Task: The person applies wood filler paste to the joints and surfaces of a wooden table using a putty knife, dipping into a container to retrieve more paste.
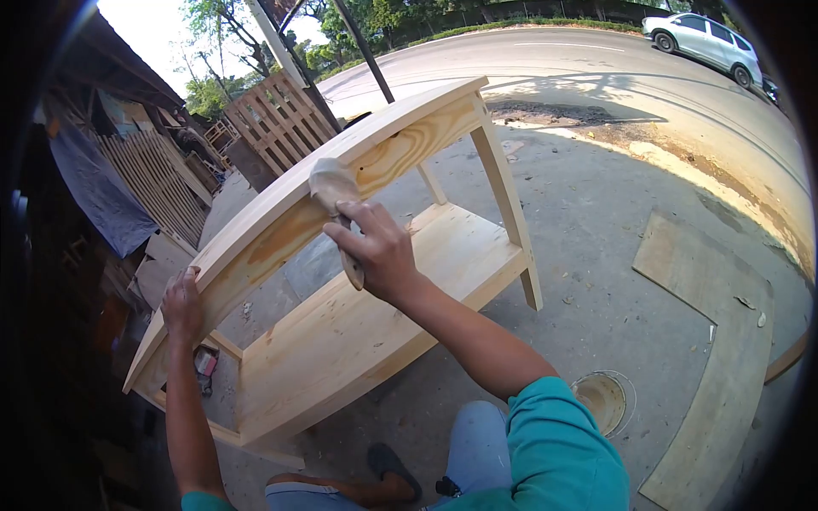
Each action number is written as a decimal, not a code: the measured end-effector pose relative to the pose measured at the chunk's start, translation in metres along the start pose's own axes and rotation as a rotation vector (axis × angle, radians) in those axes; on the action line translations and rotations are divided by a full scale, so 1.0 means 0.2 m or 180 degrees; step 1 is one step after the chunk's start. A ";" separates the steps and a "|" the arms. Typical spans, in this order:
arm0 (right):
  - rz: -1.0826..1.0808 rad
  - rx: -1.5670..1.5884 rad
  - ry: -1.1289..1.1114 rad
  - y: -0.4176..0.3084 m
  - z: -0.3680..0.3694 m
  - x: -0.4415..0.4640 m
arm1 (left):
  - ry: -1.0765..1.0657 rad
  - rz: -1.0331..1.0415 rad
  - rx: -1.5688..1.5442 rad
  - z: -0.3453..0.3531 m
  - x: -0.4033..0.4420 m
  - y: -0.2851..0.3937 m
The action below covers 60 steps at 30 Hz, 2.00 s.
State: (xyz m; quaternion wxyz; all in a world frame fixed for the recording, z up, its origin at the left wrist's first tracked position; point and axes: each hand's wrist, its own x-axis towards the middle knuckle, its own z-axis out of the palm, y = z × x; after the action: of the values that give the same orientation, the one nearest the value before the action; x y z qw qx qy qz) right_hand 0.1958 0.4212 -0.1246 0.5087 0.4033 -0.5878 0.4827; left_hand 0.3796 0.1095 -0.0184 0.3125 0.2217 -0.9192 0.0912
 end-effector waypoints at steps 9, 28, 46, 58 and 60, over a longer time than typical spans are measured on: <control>0.1804 0.1704 0.1016 0.53 -0.39 0.04 | 0.0030 -0.0092 -0.0081 -0.05 -0.09 0.05; 0.1695 0.1451 0.0865 0.24 -0.65 -0.24 | 0.0594 0.0109 -0.0256 -0.07 -0.53 0.17; 0.1446 0.1072 -0.1241 -0.50 -0.82 -0.75 | 0.0789 0.0232 -0.0204 -0.01 -0.85 0.22; 0.4172 -0.2824 -0.2612 -0.06 -2.05 -1.78 | 0.0812 0.0285 -0.0292 0.09 -0.87 0.17; 0.3852 -0.3023 -0.2844 0.07 -2.11 -2.17 | 0.0764 0.0331 -0.0288 0.10 -0.87 0.16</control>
State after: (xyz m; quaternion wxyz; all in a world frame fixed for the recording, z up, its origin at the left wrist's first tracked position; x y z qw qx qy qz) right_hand 0.3386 0.8298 -0.5482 0.0033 -0.0791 -0.9820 0.1717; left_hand 0.4774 0.1924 -0.1428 0.4248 0.1469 -0.8886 0.0916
